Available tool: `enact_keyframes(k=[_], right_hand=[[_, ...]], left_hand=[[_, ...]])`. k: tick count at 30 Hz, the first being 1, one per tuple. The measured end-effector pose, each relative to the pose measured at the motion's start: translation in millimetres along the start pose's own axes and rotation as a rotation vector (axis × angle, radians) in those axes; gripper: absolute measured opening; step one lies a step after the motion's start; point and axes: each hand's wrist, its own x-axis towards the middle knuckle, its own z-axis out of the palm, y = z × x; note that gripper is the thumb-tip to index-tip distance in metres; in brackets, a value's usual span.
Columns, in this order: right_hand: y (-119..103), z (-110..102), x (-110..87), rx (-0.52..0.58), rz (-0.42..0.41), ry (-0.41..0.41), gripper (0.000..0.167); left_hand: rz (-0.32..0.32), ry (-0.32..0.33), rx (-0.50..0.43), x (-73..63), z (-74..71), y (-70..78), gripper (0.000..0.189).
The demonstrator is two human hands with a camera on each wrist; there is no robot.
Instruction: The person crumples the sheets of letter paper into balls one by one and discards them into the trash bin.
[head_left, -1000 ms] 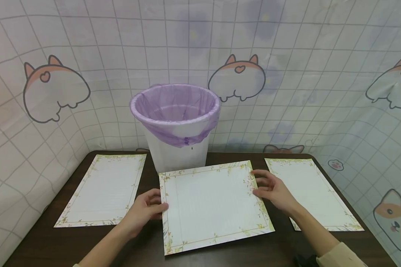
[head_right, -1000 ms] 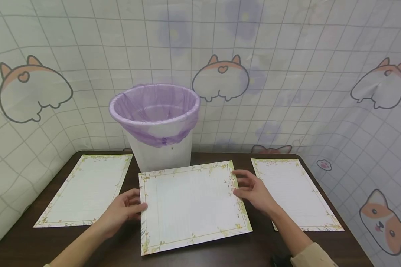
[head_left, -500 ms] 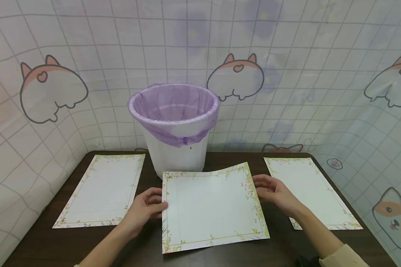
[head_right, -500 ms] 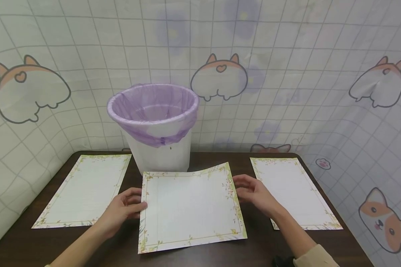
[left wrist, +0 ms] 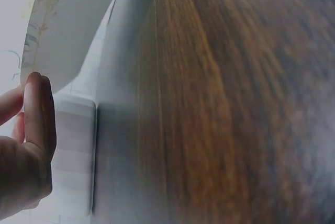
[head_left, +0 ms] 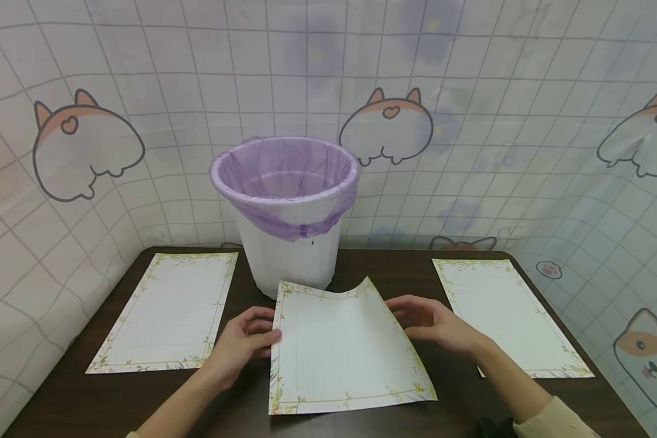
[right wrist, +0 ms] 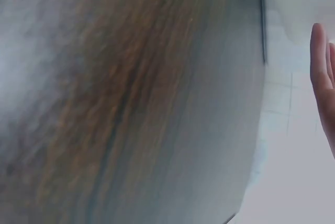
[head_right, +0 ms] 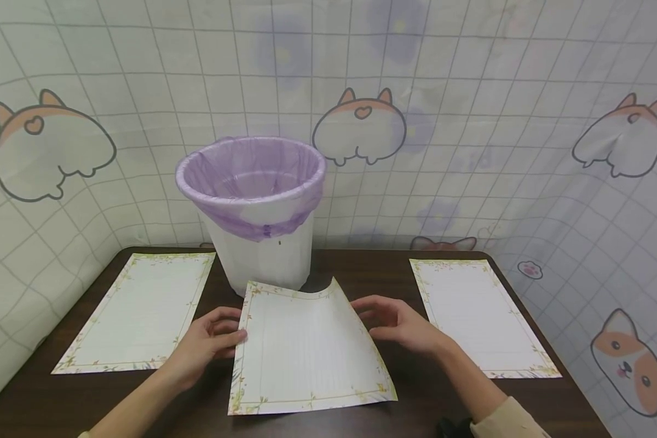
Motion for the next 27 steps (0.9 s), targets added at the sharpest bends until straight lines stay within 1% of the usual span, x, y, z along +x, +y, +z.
enact_keyframes(k=[5,7,13,16,19,23,27], right_hand=[[3.4,5.7,10.4,-0.008,-0.05,-0.075,0.052],[4.3,8.5,14.1,-0.049,-0.062,-0.093,0.049],[6.2,18.7,22.2,-0.197,-0.045,-0.112,0.046],[6.0,24.2,25.2,-0.237,-0.008,-0.118,0.046],[4.9,29.9,27.6,-0.248,0.046,-0.108,0.045],[5.4,36.2,30.9,-0.263,0.109,-0.076,0.045],[7.7,41.0,34.7,-0.317,0.147,-0.04,0.043]], left_hand=[[0.001,-0.003,0.0,0.4,3.8,0.6,0.049],[0.007,-0.01,0.0,0.8,5.4,0.4,0.049],[0.016,-0.033,0.005,2.1,9.9,-2.6,0.048],[0.022,-0.046,0.009,3.4,10.6,-5.1,0.048],[0.027,-0.053,0.014,5.0,11.1,-7.7,0.048],[0.044,-0.067,0.03,5.6,12.2,-8.9,0.044],[0.065,-0.119,0.056,5.5,13.7,-8.1,0.041]])
